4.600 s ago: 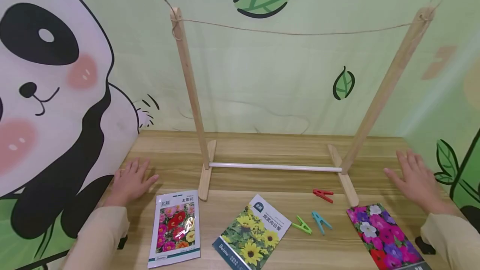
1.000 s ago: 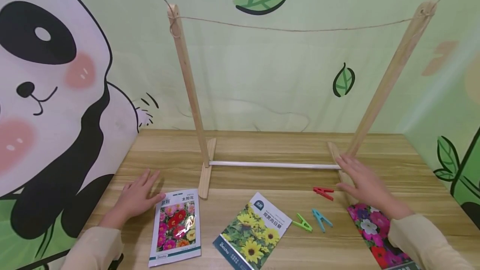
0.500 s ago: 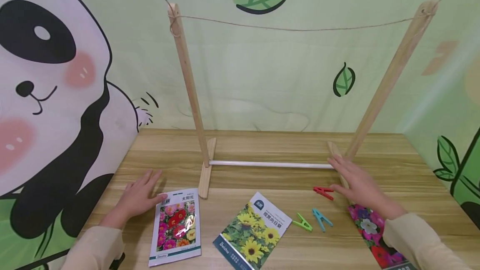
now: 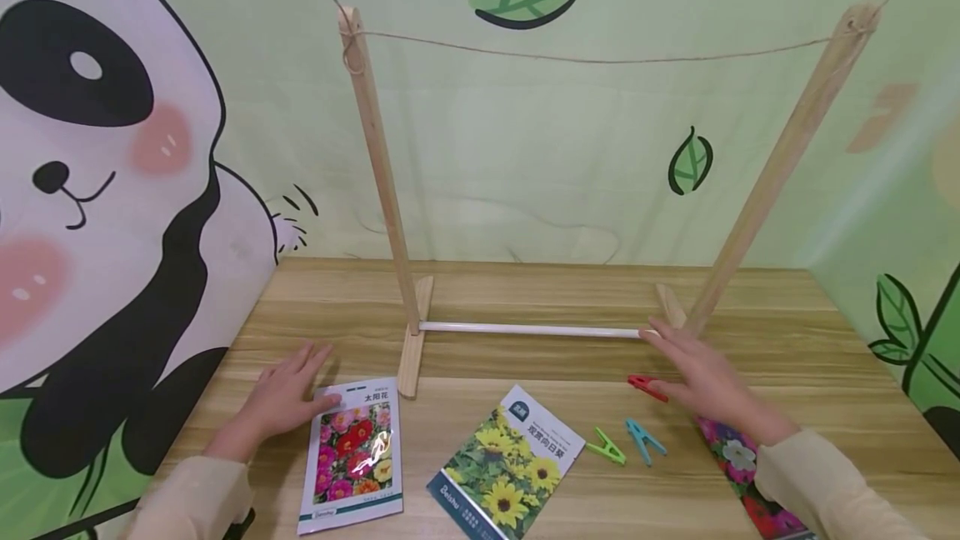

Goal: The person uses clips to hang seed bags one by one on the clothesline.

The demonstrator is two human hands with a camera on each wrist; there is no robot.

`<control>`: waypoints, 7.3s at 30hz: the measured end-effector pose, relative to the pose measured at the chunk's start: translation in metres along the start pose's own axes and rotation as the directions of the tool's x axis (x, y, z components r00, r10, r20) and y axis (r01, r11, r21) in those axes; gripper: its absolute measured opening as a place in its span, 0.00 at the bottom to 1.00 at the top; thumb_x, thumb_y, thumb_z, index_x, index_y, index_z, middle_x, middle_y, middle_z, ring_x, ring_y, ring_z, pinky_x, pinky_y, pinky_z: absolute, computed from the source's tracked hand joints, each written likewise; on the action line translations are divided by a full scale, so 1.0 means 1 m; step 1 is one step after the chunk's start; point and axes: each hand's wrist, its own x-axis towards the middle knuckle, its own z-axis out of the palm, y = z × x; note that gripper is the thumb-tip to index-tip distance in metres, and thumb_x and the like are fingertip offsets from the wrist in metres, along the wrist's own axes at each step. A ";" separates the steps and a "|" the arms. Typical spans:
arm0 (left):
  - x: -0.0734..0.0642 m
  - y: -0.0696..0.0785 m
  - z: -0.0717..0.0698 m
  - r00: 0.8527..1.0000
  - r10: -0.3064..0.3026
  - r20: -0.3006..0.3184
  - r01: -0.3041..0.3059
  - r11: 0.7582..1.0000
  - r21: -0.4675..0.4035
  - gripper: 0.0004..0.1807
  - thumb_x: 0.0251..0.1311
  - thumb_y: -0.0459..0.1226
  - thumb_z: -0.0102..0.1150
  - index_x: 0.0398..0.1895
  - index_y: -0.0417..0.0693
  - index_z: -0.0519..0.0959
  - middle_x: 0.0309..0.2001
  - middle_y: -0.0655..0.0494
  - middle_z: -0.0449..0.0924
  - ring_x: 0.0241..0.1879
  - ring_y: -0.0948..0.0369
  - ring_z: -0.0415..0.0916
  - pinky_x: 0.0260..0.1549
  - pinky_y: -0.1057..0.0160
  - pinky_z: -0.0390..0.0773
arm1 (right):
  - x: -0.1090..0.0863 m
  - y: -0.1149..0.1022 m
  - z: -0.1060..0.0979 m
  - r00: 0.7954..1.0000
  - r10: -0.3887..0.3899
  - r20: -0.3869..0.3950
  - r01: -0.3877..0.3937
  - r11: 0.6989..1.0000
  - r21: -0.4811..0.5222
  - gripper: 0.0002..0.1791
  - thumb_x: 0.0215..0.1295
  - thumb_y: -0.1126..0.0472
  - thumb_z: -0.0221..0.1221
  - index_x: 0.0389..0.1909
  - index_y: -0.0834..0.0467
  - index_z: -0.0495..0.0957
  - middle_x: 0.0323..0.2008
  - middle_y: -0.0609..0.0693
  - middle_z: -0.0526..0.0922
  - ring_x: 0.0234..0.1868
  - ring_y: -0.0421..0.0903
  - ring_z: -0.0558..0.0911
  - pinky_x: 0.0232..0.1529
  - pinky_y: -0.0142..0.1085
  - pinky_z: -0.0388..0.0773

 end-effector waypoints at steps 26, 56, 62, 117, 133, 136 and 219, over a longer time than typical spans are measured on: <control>-0.005 0.001 0.004 1.000 -0.011 0.008 0.011 0.999 -0.030 0.45 0.69 0.50 0.69 0.78 0.31 0.64 0.74 0.19 0.60 0.72 0.23 0.61 0.64 0.21 0.62 | 0.004 -0.009 0.017 0.998 -0.060 0.007 0.060 0.998 -0.024 0.41 0.49 0.66 0.81 0.65 0.71 0.76 0.66 0.73 0.77 0.60 0.69 0.81 0.55 0.66 0.80; -0.007 -0.002 0.008 0.999 -0.001 -0.039 -0.001 0.999 -0.038 0.39 0.68 0.47 0.71 0.72 0.29 0.72 0.72 0.17 0.63 0.68 0.22 0.65 0.61 0.23 0.69 | 0.007 -0.025 0.025 0.993 -0.039 0.110 0.033 0.998 0.057 0.44 0.54 0.62 0.81 0.69 0.71 0.73 0.69 0.72 0.75 0.63 0.70 0.80 0.60 0.65 0.78; -0.007 -0.004 0.008 0.999 -0.010 -0.046 0.007 0.997 -0.071 0.39 0.68 0.47 0.71 0.72 0.28 0.71 0.72 0.16 0.62 0.69 0.21 0.64 0.62 0.23 0.69 | 0.007 -0.025 0.028 0.991 -0.056 0.122 0.051 0.998 0.042 0.44 0.55 0.60 0.80 0.70 0.71 0.72 0.69 0.72 0.75 0.61 0.70 0.81 0.57 0.64 0.80; -0.006 -0.009 0.009 0.993 -0.120 0.011 0.118 0.952 -0.283 0.39 0.64 0.35 0.74 0.72 0.25 0.68 0.52 0.32 0.79 0.42 0.50 0.77 0.40 0.53 0.80 | 0.000 -0.036 0.040 0.952 -0.146 0.267 0.137 0.989 0.053 0.32 0.59 0.59 0.77 0.64 0.62 0.82 0.68 0.70 0.77 0.64 0.70 0.79 0.61 0.63 0.79; -0.007 -0.007 0.010 0.991 -0.129 0.037 0.134 0.943 -0.304 0.39 0.64 0.33 0.73 0.73 0.25 0.66 0.52 0.33 0.78 0.42 0.50 0.76 0.43 0.51 0.81 | -0.001 -0.042 0.041 0.933 -0.151 0.327 0.137 0.988 0.066 0.23 0.61 0.66 0.75 0.58 0.56 0.88 0.68 0.71 0.77 0.64 0.73 0.79 0.61 0.64 0.78; -0.007 -0.007 0.011 0.991 -0.128 0.036 0.133 0.943 -0.304 0.38 0.64 0.33 0.73 0.73 0.25 0.67 0.52 0.34 0.79 0.42 0.50 0.76 0.44 0.50 0.82 | -0.001 -0.043 0.041 0.932 -0.149 0.329 0.132 0.988 0.074 0.22 0.61 0.66 0.74 0.57 0.55 0.89 0.67 0.71 0.77 0.64 0.73 0.79 0.61 0.65 0.78; -0.007 -0.008 0.011 0.989 -0.145 0.024 0.145 0.940 -0.310 0.32 0.67 0.32 0.71 0.70 0.25 0.71 0.51 0.34 0.79 0.41 0.52 0.72 0.40 0.56 0.77 | -0.016 -0.066 0.032 0.878 -0.211 0.430 0.179 0.977 0.115 0.29 0.64 0.75 0.64 0.60 0.45 0.88 0.69 0.64 0.78 0.67 0.68 0.77 0.60 0.68 0.77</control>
